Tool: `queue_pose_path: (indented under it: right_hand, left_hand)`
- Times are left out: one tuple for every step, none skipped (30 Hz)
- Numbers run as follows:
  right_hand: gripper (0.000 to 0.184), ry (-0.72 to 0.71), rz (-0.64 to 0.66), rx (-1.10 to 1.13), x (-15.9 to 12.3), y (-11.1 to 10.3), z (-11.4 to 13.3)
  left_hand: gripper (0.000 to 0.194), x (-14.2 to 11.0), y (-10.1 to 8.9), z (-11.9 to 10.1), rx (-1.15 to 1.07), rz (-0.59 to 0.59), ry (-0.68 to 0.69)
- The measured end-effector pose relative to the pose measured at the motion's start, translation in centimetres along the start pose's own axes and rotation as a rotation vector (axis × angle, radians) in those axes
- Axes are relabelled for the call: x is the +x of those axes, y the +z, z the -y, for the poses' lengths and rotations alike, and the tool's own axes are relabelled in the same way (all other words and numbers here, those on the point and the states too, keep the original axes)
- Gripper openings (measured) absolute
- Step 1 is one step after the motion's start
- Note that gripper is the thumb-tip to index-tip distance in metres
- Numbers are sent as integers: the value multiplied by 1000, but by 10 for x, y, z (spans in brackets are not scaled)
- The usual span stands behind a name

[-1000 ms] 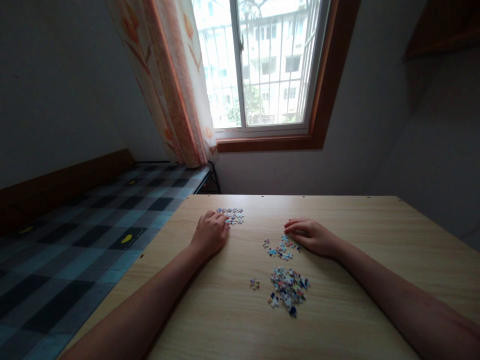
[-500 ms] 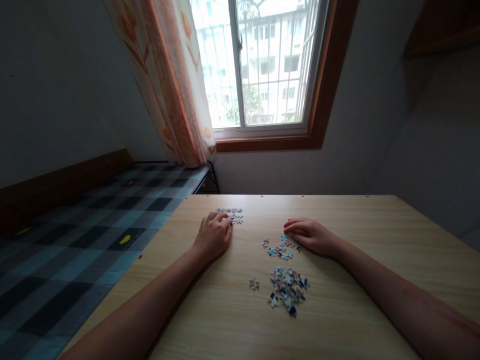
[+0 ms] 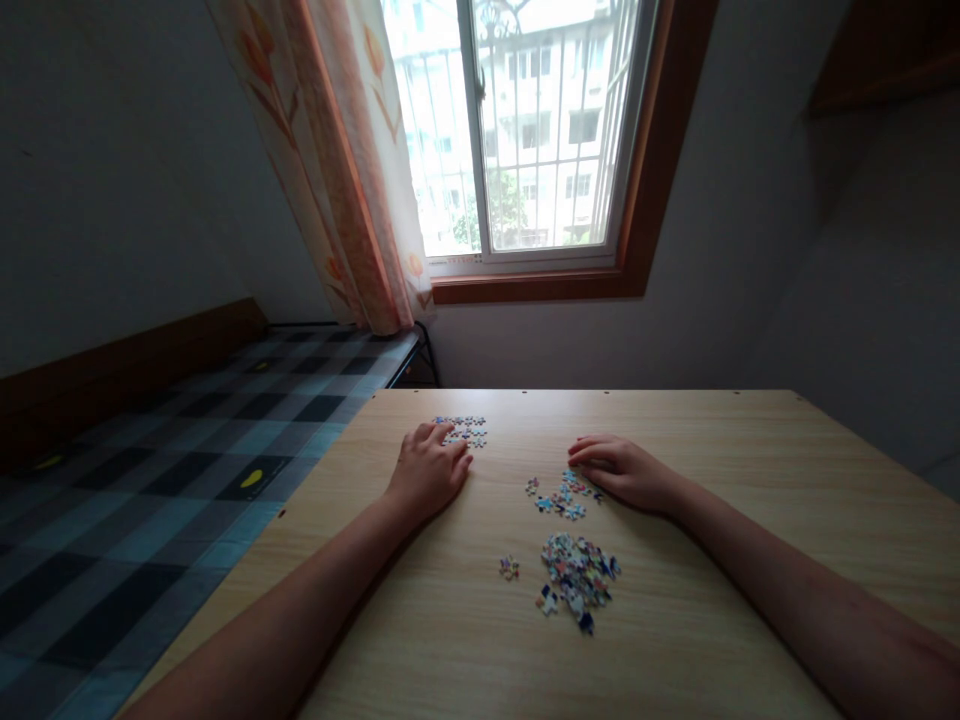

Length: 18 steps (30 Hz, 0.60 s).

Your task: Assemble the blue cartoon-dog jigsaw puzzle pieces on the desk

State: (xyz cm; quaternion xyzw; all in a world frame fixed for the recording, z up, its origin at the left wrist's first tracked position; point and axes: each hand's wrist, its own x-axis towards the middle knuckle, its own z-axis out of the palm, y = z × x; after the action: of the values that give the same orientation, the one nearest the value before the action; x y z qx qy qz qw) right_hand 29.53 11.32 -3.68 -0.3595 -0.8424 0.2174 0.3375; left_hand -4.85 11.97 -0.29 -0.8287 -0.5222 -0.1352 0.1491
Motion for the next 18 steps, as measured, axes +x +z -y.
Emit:
queue_pose_path:
  right_hand:
    - [21,-2,-1,-2,0,0,0]
    - [21,-2,-2,-3,0,0,0]
    - [21,-2,-1,-5,0,0,1]
    - [21,-1,0,-6,0,0,1]
    - [22,0,1,-7,0,0,1]
    - [22,0,4,-7,0,0,0]
    - [22,0,6,-8,0,0,0]
    - [22,-1,7,-8,0,0,0]
    - [21,-2,7,-7,0,0,0]
    - [21,-3,7,-8,0,0,-1]
    - [21,-3,6,-9,0,0,-1]
    - [21,-2,6,-10,0,0,-2]
    - [21,0,7,-10,0,0,-2]
    - [21,3,7,-8,0,0,-3]
    - [21,6,5,-5,0,0,-3]
    - [21,8,2,-2,0,0,-3]
    - [21,7,-2,1,0,0,-3]
    - [20,5,-6,3,0,0,-2]
  left_hand:
    - [26,0,0,0,4,-1,-1]
    - [26,0,0,1,6,-4,-2]
    - [26,0,0,1,9,-6,-4]
    - [26,0,1,1,14,-7,-5]
    - [26,0,1,2,21,-7,-6]
    - [27,0,2,2,29,-7,-6]
    - [27,0,2,2,36,-7,-5]
    - [27,0,3,2,41,-10,-4]
    - [27,0,4,2,41,-15,-4]
    - [28,0,4,2,38,-20,-4]
    - [29,0,5,3,30,-26,-4]
    - [30,0,4,3,19,-31,-2]
    - [30,1,4,3,3,-40,3]
    - [30,1,2,2,-18,-50,18]
    - [29,2,0,1,-43,-63,46]
    - [28,2,-3,-1,-73,-76,88]
    - [26,2,-7,-3,-105,-79,141]
    - [25,1,-11,-7,-139,-70,206]
